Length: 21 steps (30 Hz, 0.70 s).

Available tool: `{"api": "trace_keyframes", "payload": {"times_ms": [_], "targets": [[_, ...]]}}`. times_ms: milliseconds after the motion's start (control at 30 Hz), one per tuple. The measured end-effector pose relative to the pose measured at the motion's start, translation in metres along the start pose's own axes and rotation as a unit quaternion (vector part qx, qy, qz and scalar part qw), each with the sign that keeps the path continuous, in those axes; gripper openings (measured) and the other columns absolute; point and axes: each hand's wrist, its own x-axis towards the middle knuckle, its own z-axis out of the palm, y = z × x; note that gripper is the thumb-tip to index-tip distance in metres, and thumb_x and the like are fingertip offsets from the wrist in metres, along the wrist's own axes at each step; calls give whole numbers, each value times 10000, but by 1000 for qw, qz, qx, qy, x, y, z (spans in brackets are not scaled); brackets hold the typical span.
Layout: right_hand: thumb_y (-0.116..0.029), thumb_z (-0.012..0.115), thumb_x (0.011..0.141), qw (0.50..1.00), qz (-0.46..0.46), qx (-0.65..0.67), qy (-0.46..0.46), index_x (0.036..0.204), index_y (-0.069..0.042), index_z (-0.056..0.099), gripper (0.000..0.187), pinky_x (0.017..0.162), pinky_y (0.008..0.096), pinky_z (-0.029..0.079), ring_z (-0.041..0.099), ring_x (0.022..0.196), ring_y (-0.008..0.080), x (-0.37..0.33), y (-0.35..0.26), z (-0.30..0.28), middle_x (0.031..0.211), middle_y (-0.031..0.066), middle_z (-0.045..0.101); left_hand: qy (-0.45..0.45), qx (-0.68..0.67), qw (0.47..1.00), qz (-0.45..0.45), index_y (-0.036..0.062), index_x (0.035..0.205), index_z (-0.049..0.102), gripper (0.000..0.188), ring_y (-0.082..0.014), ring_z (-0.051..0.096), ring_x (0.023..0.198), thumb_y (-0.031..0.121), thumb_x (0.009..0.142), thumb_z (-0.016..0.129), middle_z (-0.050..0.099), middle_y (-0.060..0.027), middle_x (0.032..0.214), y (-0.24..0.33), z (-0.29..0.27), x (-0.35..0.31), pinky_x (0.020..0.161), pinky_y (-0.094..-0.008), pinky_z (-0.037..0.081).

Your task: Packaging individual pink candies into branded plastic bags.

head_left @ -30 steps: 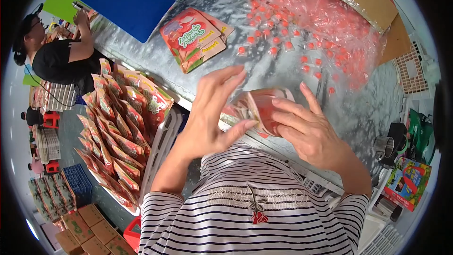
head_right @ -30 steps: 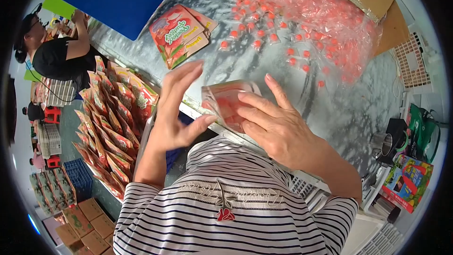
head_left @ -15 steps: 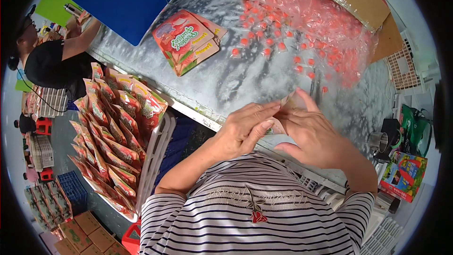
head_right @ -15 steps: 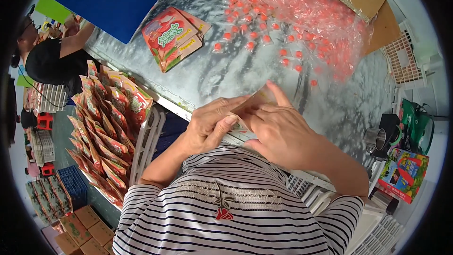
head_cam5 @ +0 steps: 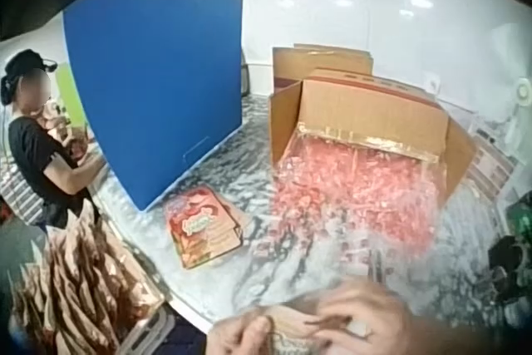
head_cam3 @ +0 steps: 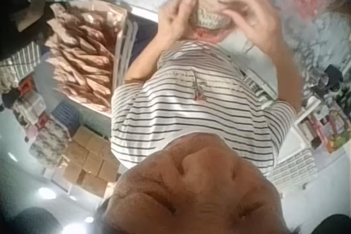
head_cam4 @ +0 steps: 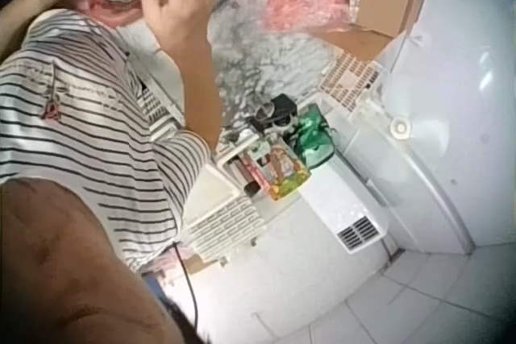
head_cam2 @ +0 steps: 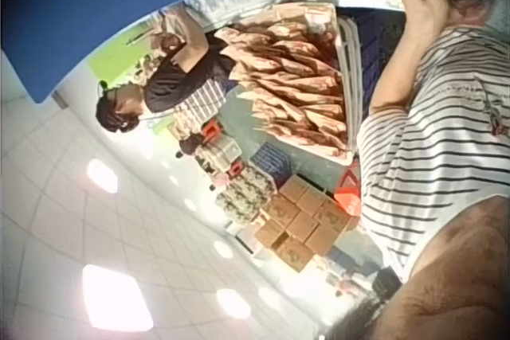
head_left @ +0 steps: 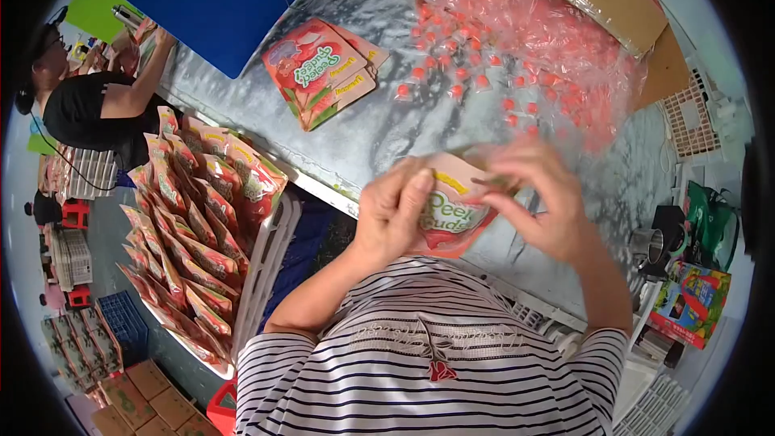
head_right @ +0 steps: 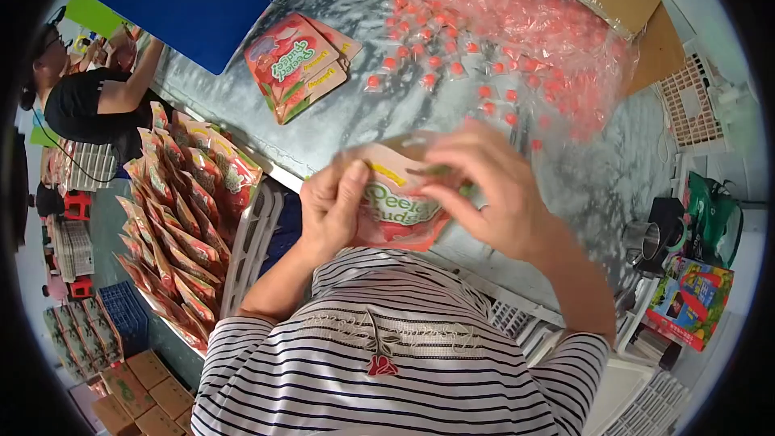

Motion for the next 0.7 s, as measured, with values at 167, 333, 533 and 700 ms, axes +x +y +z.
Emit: {"api": "trace_keyframes", "payload": {"times_ms": [167, 333, 533, 700], "targets": [[-21, 680, 818, 950, 102, 177, 234, 1101, 45, 598, 302, 807, 277, 486, 582, 959, 137, -21, 32, 42, 1069, 60, 626, 46, -109, 993, -27, -44, 1008, 635, 292, -71, 518, 753, 199, 1002, 473, 617, -18, 861, -8, 0, 2, 706, -238, 446], [-84, 588, 923, 923, 209, 293, 133, 1018, 49, 667, 182, 697, 191, 441, 553, 766, 39, -31, 40, 52, 867, -22, 662, 46, -86, 992, -84, -23, 982, 655, 283, -36, 504, 702, 226, 984, 520, 621, 1, 815, -26, -4, -1, 631, -207, 429], [-101, 585, 927, 940, 207, 237, 130, 1030, 38, 668, 192, 689, 194, 444, 557, 764, 39, -32, 46, 56, 881, -2, 676, 90, -57, 987, -118, 8, 876, 675, 279, -19, 462, 542, 261, 951, 583, 592, 25, 655, -24, -5, 4, 478, -193, 373], [-108, 567, 932, 937, 192, 254, 143, 987, 30, 661, 175, 693, 198, 428, 542, 759, 43, -25, 55, 69, 840, -11, 648, 130, -162, 961, -181, 39, 742, 647, 332, -23, 444, 467, 295, 945, 583, 566, 23, 595, -27, -12, 5, 416, -195, 337]]}}
